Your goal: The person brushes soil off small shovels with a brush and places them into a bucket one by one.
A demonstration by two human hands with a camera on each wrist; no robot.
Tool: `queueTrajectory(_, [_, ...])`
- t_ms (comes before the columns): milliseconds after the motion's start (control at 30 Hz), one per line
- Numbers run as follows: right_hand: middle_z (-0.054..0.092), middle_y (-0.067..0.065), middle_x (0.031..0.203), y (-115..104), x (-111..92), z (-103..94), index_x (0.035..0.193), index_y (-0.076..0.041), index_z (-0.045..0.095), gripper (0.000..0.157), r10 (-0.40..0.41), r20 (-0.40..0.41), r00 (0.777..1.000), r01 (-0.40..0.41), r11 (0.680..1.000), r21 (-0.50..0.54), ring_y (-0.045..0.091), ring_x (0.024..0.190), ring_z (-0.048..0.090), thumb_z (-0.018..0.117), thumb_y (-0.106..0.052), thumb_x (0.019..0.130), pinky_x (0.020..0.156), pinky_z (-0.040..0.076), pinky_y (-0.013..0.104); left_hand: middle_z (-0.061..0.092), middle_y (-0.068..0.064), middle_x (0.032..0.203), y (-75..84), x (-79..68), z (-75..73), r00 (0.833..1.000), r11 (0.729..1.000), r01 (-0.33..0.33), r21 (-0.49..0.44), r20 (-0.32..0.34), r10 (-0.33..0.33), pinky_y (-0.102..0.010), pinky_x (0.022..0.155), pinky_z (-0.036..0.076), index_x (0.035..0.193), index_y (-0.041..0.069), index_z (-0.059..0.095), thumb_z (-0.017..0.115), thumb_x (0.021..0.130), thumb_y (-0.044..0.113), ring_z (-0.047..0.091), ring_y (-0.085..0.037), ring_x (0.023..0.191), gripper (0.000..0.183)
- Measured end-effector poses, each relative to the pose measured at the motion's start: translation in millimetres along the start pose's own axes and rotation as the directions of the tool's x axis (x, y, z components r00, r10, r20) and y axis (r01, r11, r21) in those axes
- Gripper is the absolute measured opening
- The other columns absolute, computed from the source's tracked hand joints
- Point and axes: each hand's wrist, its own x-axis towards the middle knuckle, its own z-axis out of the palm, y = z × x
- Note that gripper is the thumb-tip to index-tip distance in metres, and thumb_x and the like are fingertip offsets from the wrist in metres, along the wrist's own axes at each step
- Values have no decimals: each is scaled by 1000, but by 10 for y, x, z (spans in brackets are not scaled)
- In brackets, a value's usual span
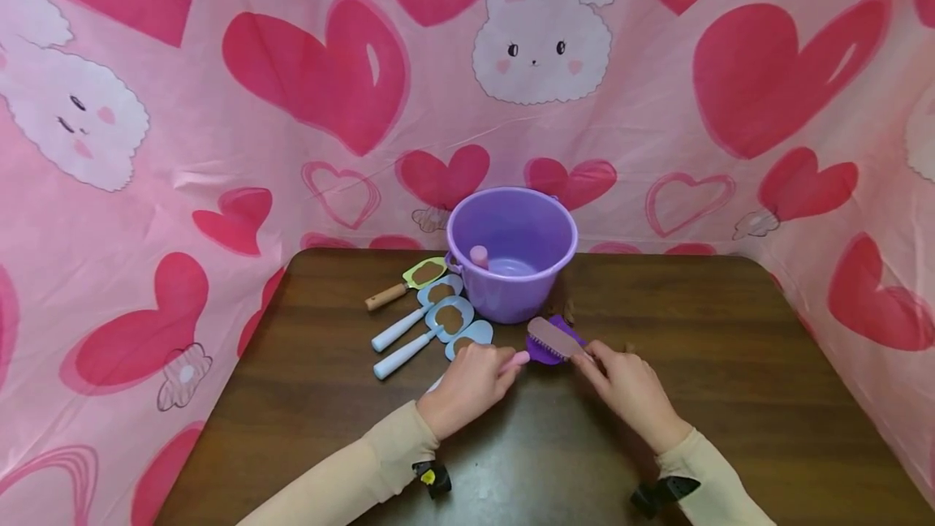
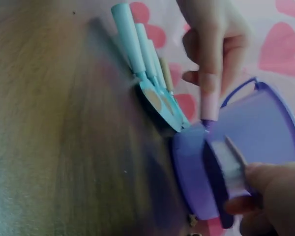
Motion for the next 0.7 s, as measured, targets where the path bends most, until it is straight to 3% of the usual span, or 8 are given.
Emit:
queueTrajectory(133, [33,-12,61,-8,-19,34,84,-19,55,23,-36,15,999,36,999,-34,8,51,35,73,-26,99,48,30,29,36,10,58,24,9,-19,1000,1000,-9,-18,-23,8,-29,54,45,66,18,49,68,102,23,50,-10,54,41])
queueTrajectory(367, [35,-4,60,104,-36,45,85,-14,53,26,65,0,998,-64,994,-85,17,51,38,69,-27,101,47,31,34,45,6,57,34,-15,-11,999,1000,-17,-8,-32,17,-32,52,47,66,17,53,68,103,23,60,-17,54,40])
queueTrajectory(500, [36,-2,60,123,-35,28,84,-13,52,27,88,-42,995,-92,991,-96,19,51,39,69,-26,101,47,32,35,44,7,57,29,-19,6,999,1000,-23,1,-34,23,-32,52,47,66,17,52,67,103,24,58,-16,54,40])
queueTrajectory(700, [34,-9,59,18,-39,34,84,-16,54,26,-13,-37,999,11,998,-54,10,50,36,73,-25,98,48,31,30,38,8,58,28,-13,6,999,1000,-13,-1,-41,13,-30,52,44,66,18,49,67,103,23,54,-14,53,41])
